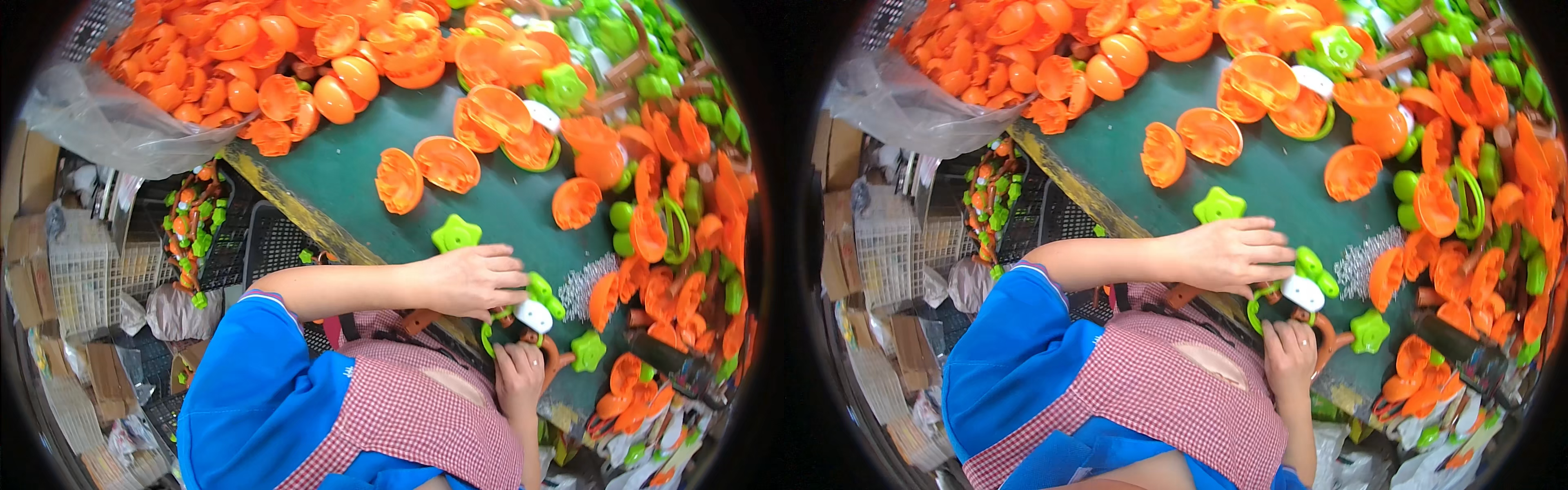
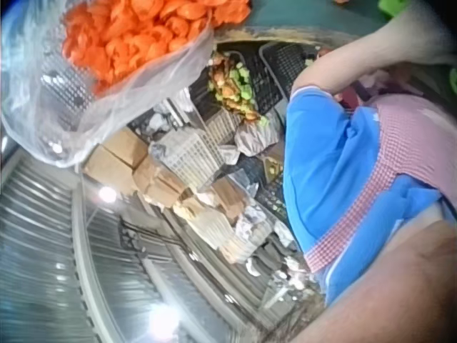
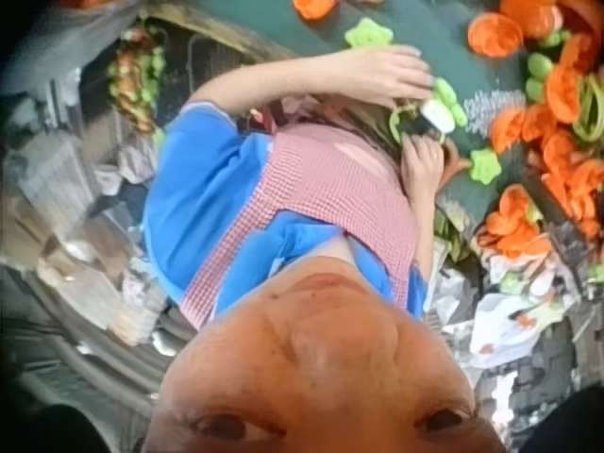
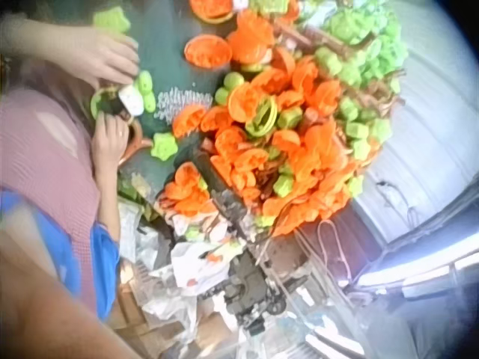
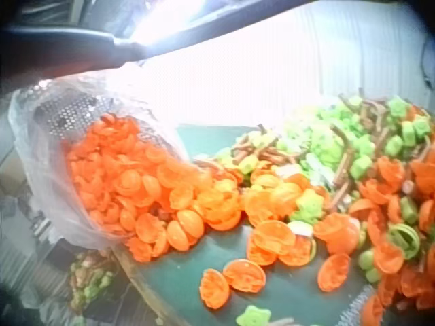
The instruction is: The person assembles small plastic toys by joining orange and green halves with a white center piece and securing them with a power drill. The person repeatedly picks parts from a table, aligns them, and fastens them together.
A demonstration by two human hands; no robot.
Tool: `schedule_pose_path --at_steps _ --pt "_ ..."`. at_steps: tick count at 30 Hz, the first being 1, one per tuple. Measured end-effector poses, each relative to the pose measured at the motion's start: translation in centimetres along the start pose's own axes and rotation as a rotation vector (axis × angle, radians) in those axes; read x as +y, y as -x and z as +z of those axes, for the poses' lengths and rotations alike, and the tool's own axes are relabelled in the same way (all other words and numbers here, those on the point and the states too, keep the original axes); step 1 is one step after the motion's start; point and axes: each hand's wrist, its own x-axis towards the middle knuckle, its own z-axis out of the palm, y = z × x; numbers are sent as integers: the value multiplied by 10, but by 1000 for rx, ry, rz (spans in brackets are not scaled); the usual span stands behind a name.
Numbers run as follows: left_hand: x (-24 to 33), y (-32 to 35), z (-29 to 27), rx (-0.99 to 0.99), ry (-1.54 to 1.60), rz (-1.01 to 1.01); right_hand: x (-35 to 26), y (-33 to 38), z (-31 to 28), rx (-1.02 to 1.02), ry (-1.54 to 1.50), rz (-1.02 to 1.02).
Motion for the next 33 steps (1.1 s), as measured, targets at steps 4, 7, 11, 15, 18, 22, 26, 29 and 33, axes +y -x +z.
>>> schedule_pose_path --at_steps 4,7,11,15,18,22,26,29,33 --pt "-76 11 -70 277 -445 -529 2 4 -4 37 -71 25" --pt "-132 50 -96 389 -615 -759 5 4 0 17 -109 28" --pt "-179 45 -108 423 -813 -773 5 1 -2 -2 -112 11" --pt "-204 33 -109 640 7 -875 9 0 -8 84 -193 -11" --pt "-145 -9 -120 738 1285 -805 12 10 -9 327 -241 -15" --pt "-74 -25 -80 384 1736 -827 16 -33 -19 515 -562 289" --pt "-24 -51 -46 227 1819 -717 -2 -105 -42 513 -1714 450" --pt "1 -70 -26 322 1315 -731 1 -96 -34 557 -1689 358" --pt "23 -98 -29 302 494 -575 -17 -90 -17 762 -1531 270"
